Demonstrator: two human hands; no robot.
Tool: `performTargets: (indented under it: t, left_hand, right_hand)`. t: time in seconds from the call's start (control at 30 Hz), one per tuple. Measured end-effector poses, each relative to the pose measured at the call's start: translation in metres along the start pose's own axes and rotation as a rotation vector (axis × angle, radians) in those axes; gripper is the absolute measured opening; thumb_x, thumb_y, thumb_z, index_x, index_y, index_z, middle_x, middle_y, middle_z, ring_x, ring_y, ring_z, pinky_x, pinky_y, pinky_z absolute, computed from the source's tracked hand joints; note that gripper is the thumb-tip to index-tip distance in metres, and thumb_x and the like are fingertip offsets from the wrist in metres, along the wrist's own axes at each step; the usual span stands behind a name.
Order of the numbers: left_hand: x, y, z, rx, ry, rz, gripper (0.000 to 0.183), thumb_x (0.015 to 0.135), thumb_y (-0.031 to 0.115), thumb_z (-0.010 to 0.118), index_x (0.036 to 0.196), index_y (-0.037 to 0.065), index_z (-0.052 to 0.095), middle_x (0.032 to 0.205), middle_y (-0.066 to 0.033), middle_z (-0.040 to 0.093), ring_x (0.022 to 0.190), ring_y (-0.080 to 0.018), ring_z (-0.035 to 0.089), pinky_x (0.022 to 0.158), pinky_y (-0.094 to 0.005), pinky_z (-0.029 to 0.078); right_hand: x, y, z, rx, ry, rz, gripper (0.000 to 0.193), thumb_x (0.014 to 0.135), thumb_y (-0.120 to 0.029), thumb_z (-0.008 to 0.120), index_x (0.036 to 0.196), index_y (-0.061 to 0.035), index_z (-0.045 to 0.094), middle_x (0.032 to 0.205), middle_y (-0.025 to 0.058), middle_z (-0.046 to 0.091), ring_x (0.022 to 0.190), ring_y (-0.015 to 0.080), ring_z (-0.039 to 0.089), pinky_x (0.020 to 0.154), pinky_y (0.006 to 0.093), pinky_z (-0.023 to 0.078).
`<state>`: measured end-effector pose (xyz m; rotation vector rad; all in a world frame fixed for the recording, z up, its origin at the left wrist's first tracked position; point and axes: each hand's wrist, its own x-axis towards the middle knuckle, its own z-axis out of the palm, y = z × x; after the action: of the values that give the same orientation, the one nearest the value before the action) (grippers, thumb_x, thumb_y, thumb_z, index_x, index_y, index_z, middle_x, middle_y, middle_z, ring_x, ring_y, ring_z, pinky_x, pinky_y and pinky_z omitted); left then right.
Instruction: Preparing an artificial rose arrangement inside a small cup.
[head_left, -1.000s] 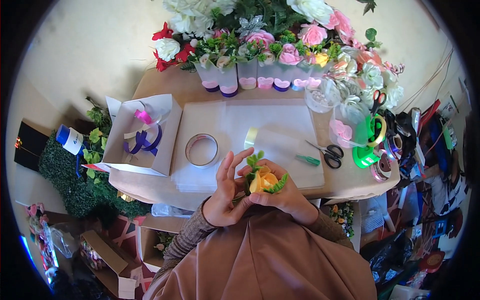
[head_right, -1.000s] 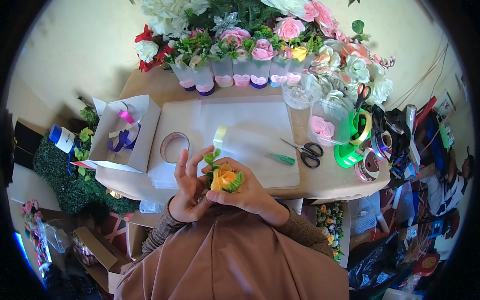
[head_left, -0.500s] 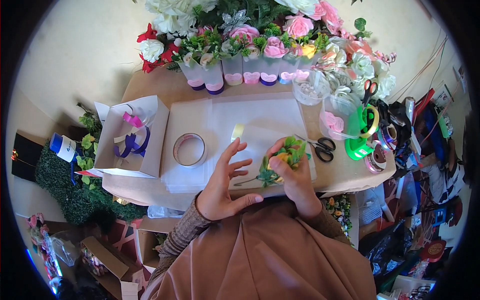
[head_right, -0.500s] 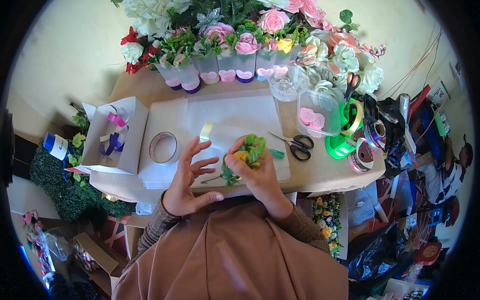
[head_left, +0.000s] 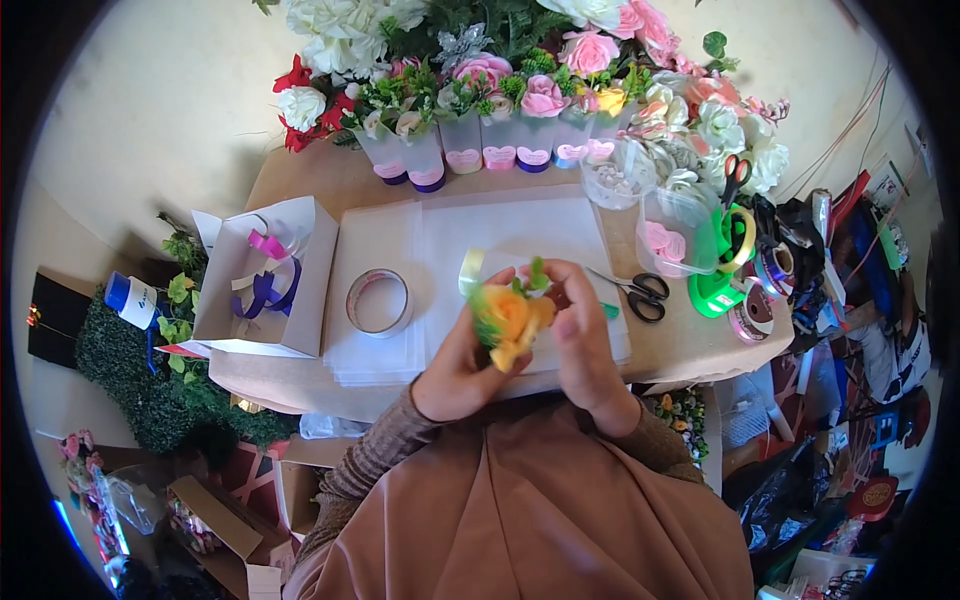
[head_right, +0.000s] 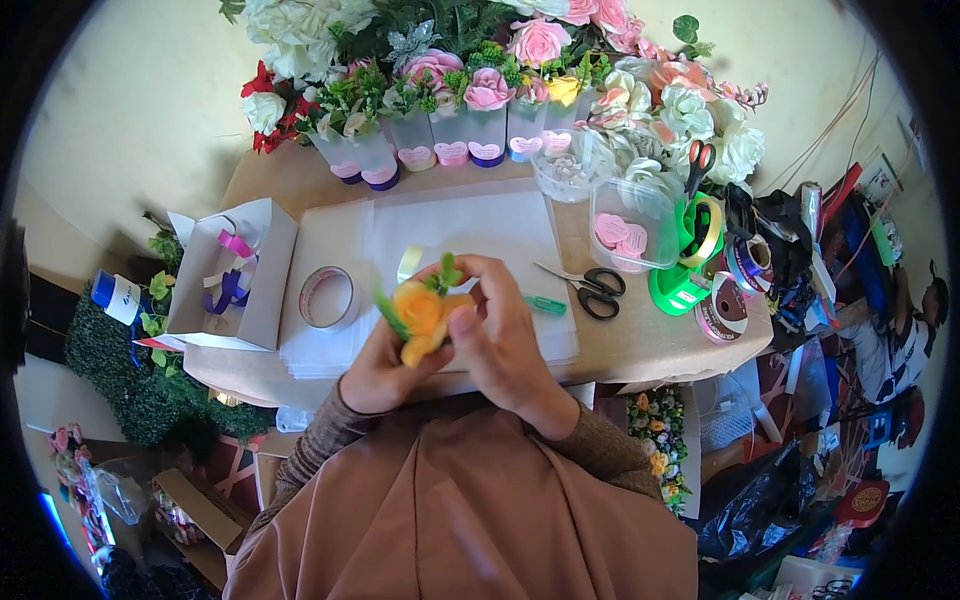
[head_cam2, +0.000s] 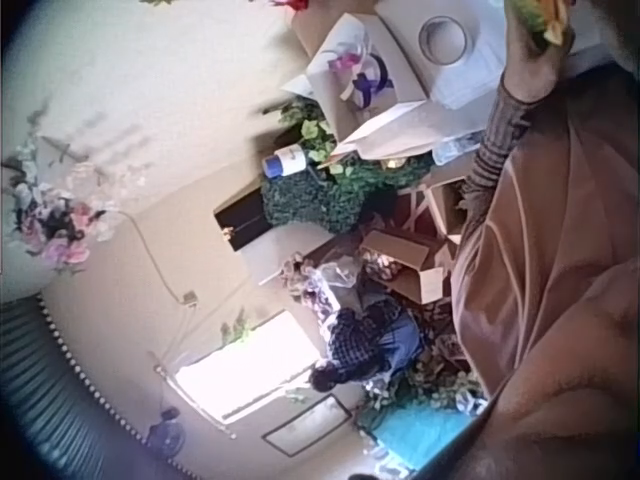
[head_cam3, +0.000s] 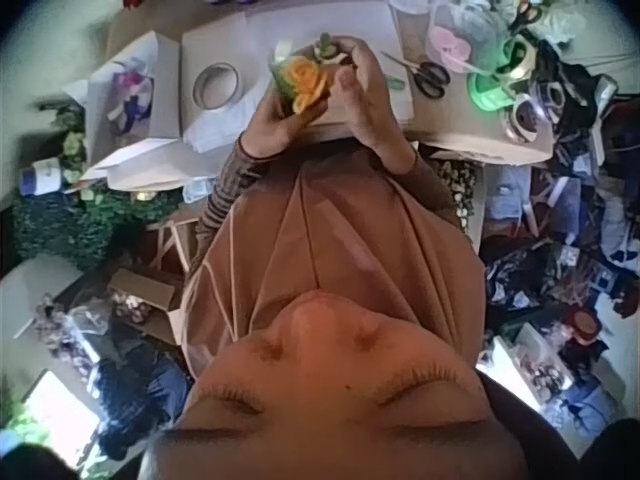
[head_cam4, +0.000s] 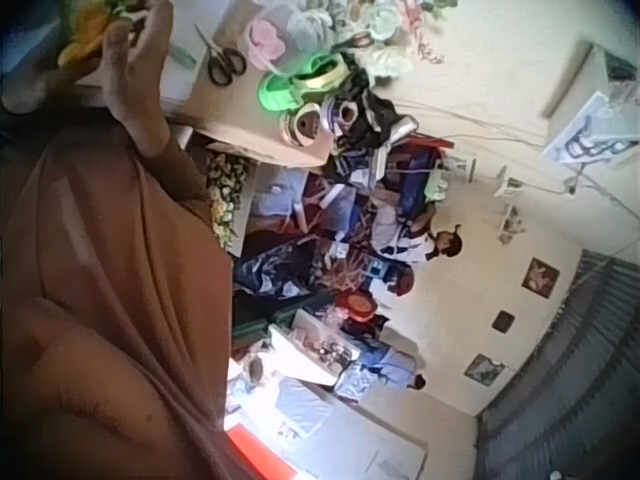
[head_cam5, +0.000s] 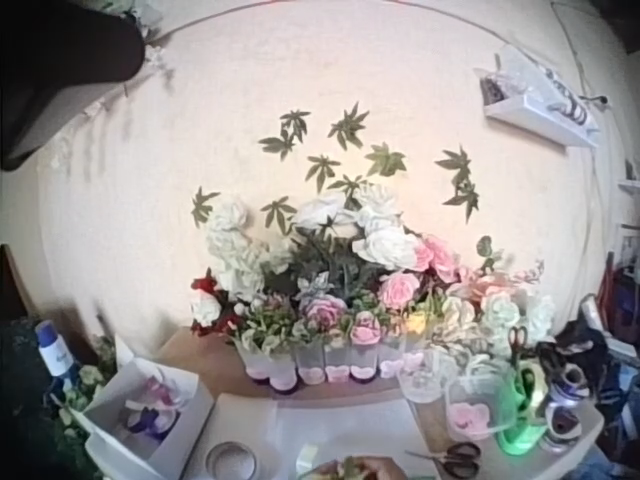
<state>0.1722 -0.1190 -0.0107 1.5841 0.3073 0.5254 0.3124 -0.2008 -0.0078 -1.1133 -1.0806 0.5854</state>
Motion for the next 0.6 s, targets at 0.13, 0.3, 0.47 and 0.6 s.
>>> performTargets:
  t: [0.13, 0.3, 0.47, 0.6]
  left_hand:
    - [0.000, -0.001, -0.013, -0.617, -0.003, -0.139, 0.048, 0.084, 0.007, 0.059, 0.128, 0.002, 0.038, 0.105, -0.0077, 0.052, 0.084, -0.0168, 0.051, 0.078, -0.0270, 0.042]
    - [-0.003, -0.004, -0.014, -0.986, 0.040, -0.142, 0.044, 0.091, 0.027, 0.051, 0.127, 0.002, 0.040, 0.105, -0.0104, 0.052, 0.082, -0.0182, 0.052, 0.072, -0.0303, 0.045]
    - [-0.004, -0.003, -0.010, -1.062, 0.065, -0.188, 0.046, 0.094, 0.032, 0.045, 0.130, 0.004, 0.038, 0.111, -0.0130, 0.053, 0.098, -0.0214, 0.055, 0.076, -0.0361, 0.052]
    - [-0.003, -0.009, -0.014, -1.102, 0.069, -0.197, 0.047, 0.096, 0.035, 0.042, 0.131, 0.005, 0.037, 0.115, -0.0140, 0.053, 0.103, -0.0221, 0.055, 0.077, -0.0363, 0.053]
  right_hand:
    - [-0.001, -0.008, -0.011, -0.111, 0.055, -0.110, 0.040, 0.078, -0.018, 0.061, 0.112, -0.0004, 0.050, 0.101, 0.0083, 0.050, 0.090, 0.0180, 0.044, 0.082, 0.0290, 0.036]
    - [-0.003, -0.019, -0.009, -0.586, -0.228, -0.383, 0.038, 0.069, -0.006, 0.064, 0.106, -0.0091, 0.054, 0.114, 0.0105, 0.046, 0.103, 0.0289, 0.043, 0.087, 0.0348, 0.037]
    - [-0.006, -0.012, 0.008, -0.711, -0.324, -0.431, 0.042, 0.065, 0.000, 0.065, 0.102, -0.0198, 0.057, 0.123, 0.0087, 0.040, 0.109, 0.0327, 0.038, 0.090, 0.0391, 0.038]
    - [-0.003, -0.006, 0.010, -0.750, -0.298, -0.471, 0.039, 0.063, -0.002, 0.067, 0.097, -0.0185, 0.058, 0.124, 0.0086, 0.040, 0.110, 0.0335, 0.038, 0.091, 0.0399, 0.037]
